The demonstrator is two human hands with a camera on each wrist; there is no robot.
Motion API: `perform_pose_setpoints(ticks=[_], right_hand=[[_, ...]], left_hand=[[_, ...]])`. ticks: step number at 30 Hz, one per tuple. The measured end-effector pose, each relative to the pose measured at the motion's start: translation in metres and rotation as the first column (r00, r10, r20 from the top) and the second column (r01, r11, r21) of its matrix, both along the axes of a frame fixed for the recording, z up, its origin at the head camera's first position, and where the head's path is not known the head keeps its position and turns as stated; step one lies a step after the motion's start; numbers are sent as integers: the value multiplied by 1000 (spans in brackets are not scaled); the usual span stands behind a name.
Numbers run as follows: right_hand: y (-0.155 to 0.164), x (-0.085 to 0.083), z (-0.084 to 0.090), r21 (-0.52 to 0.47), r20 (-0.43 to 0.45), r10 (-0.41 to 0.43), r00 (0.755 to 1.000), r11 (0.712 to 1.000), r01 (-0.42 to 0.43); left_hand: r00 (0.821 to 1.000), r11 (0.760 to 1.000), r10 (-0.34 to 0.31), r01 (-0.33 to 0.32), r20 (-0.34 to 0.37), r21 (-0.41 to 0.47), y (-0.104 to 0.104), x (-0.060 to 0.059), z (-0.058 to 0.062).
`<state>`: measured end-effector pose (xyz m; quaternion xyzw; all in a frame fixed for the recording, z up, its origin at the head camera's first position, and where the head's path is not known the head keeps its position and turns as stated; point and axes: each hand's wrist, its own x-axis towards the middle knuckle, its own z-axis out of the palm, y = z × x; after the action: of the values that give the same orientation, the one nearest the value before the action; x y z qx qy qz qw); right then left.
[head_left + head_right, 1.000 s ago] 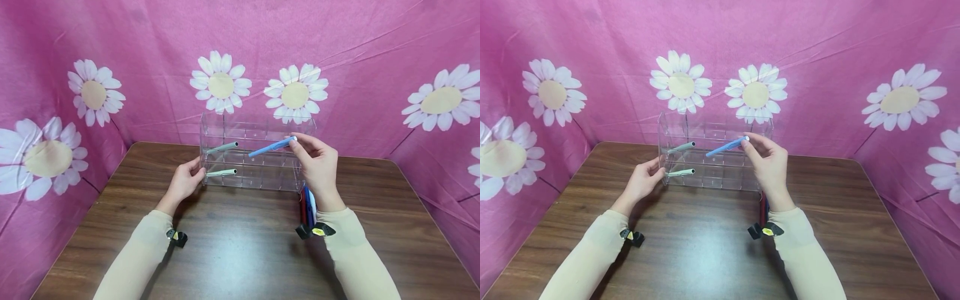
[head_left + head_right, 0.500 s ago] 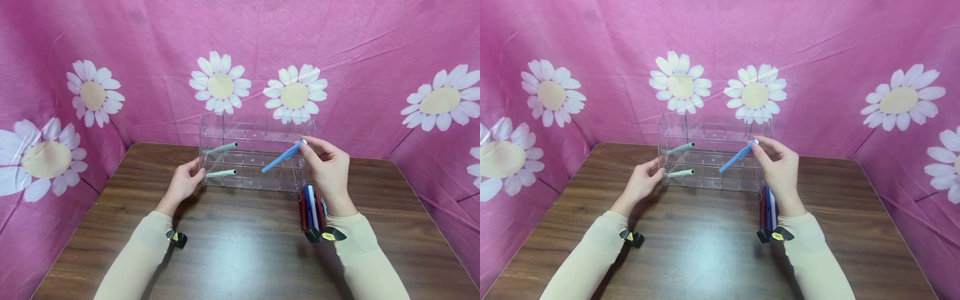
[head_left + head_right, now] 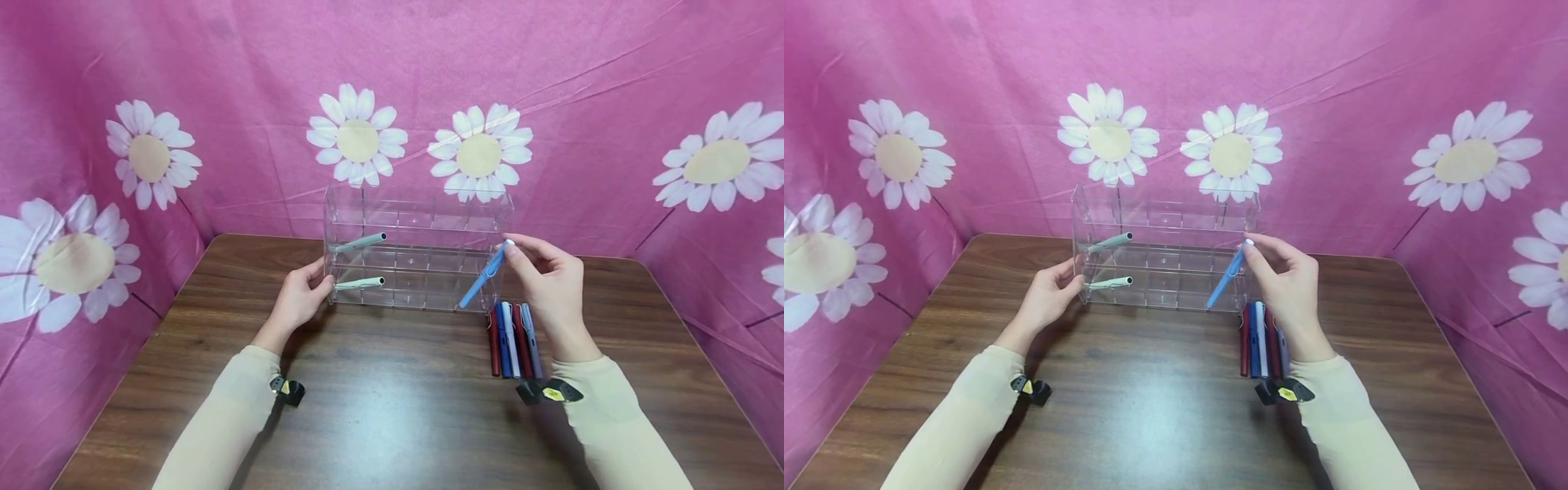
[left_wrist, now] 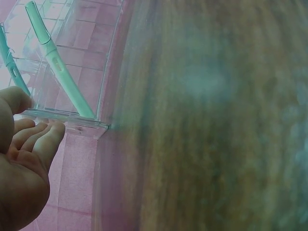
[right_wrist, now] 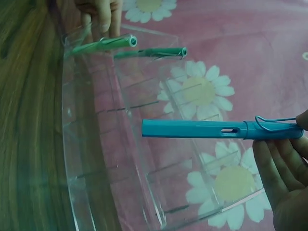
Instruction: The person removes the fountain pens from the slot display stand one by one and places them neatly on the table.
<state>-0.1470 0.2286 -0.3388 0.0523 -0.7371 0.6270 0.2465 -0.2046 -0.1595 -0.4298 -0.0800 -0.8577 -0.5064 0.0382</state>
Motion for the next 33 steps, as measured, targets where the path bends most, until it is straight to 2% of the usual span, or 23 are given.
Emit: perform_pose_setpoints(ticks=[14, 20, 25, 27, 33], right_hand=[[17, 6, -11, 12, 1, -19, 1000, 1000, 19], [27, 9, -17, 17, 38, -54, 998, 998, 53], [36, 12, -22, -63, 79, -55, 995, 996, 60], [40, 13, -25, -65, 106, -67, 992, 995, 74], [52, 15, -32, 14, 160, -115, 980, 993, 114]], left_hand=[[1000, 1000, 0, 0, -18, 6, -1, -1, -2], [1000, 1000, -5, 5, -22, 10, 0, -1, -1], [1000, 1000, -7, 8, -22, 7, -1, -1, -1], [1000, 1000, -12, 12, -24, 13, 0, 0, -1], [999, 999, -26, 27, -36, 37, 1, 0, -2]])
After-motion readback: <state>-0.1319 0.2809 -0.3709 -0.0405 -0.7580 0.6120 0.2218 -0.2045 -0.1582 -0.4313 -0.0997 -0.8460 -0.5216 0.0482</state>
